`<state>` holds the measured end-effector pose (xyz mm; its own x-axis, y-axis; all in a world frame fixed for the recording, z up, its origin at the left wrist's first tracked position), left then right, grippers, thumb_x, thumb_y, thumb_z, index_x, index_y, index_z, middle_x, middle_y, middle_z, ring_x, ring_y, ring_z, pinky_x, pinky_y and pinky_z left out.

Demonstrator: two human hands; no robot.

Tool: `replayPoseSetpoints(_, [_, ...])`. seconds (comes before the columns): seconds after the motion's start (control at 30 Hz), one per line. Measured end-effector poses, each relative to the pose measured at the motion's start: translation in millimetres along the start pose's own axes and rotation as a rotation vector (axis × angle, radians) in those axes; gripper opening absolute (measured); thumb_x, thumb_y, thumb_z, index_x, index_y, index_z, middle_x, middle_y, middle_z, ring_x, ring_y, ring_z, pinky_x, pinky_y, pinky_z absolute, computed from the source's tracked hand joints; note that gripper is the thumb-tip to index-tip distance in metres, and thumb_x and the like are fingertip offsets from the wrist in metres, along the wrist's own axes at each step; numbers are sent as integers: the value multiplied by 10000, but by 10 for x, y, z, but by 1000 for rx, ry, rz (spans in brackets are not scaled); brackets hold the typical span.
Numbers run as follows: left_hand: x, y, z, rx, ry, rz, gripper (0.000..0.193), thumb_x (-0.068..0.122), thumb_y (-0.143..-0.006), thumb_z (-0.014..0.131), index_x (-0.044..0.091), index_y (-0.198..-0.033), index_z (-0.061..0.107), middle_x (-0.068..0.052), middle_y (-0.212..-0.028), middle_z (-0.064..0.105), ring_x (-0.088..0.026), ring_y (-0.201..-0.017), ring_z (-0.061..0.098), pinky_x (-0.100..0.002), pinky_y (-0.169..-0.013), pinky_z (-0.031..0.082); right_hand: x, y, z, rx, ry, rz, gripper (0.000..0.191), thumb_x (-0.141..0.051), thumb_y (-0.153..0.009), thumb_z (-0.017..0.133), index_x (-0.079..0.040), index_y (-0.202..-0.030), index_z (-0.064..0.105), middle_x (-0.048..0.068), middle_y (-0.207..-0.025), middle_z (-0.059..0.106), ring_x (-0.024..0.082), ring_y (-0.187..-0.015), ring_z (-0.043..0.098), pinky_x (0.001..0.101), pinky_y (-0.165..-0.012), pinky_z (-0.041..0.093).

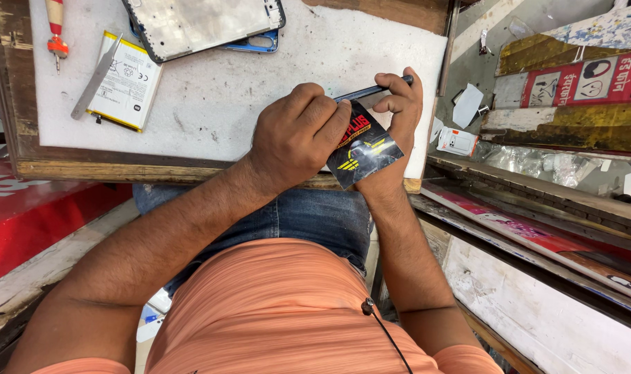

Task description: The person cleans the edges of a smartphone with a card, then handles a disassembled phone screen and a phone back cover. They wipe the back cover and place it on the workbench.

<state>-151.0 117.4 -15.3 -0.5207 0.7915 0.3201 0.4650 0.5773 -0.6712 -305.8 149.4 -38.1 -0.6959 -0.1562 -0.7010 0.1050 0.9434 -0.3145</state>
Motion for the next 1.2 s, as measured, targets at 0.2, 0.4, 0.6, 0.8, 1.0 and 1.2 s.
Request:
replayPoseSetpoints(0.2, [-4, -38, 13, 11, 0, 8, 174, 88, -935, 768, -1, -1078, 725, -58, -951, 621, -197, -1008, 636, -263, -686, 607, 28, -15, 23, -3, 10, 35, 425, -65, -1010, 801, -142, -1164, 414, 126, -1435, 556, 349, -1556, 289, 503, -1304, 311])
replayPoseSetpoints(0.4, [39, -96, 38, 2, 9, 9, 184, 103, -917, 782, 6, -1063, 726, -45, -938, 619, -176, -962, 643, -263, -655, 588, 49, 10, 10, 20, -41, 1, 460, -58, -945, 807, -142, -1126, 393, 122, -1367, 563, 329, -1560, 322, 527, -1335, 302])
replayPoseSetpoints(0.6, [11, -89, 9, 6, 11, 8, 195, 98, -911, 781, 17, -1080, 726, -51, -968, 610, -189, -979, 654, -282, -684, 595, 91, -3, 46, 31, -78, 25, 478, -80, -1013, 800, -135, -1210, 369, 124, -1399, 571, 340, -1582, 319, 522, -1365, 307])
replayPoseSetpoints(0.8, [-13, -29, -18, 20, 43, 28, 202, 90, -927, 794, 19, -1104, 730, -69, -979, 594, -212, -995, 654, -310, -735, 616, 20, -20, 11, 37, -35, -31, 463, -82, -1022, 804, -139, -1214, 386, 131, -1385, 599, 312, -1501, 406, 511, -1341, 270])
replayPoseSetpoints(1.0, [-80, 72, -122, 6, 105, 4, 211, 111, -928, 808, 18, -1101, 732, -80, -1015, 616, -232, -1017, 666, -351, -844, 620, -14, -41, -31, 7, 48, -22, 353, 79, -929, 571, -91, -1223, 472, 130, -1403, 608, 354, -1509, 399, 516, -1314, 304])
replayPoseSetpoints(1.2, [-212, 203, -304, 48, 263, -182, 288, 204, -882, 802, 1, -1067, 715, -114, -1023, 650, -243, -980, 674, -374, -844, 594, -17, -51, -41, -40, 133, -59, 408, 132, -843, 524, -64, -1196, 576, 154, -1435, 582, 416, -1559, 359, 565, -1344, 283])
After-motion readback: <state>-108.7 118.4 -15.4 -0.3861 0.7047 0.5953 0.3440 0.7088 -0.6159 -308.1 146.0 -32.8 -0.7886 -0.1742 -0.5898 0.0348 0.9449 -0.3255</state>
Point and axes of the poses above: each hand's wrist, its own y-axis away from the middle knuckle, its own z-axis out of the palm, x = y × z, the point moved 5 cm from there along -y, towards the middle knuckle
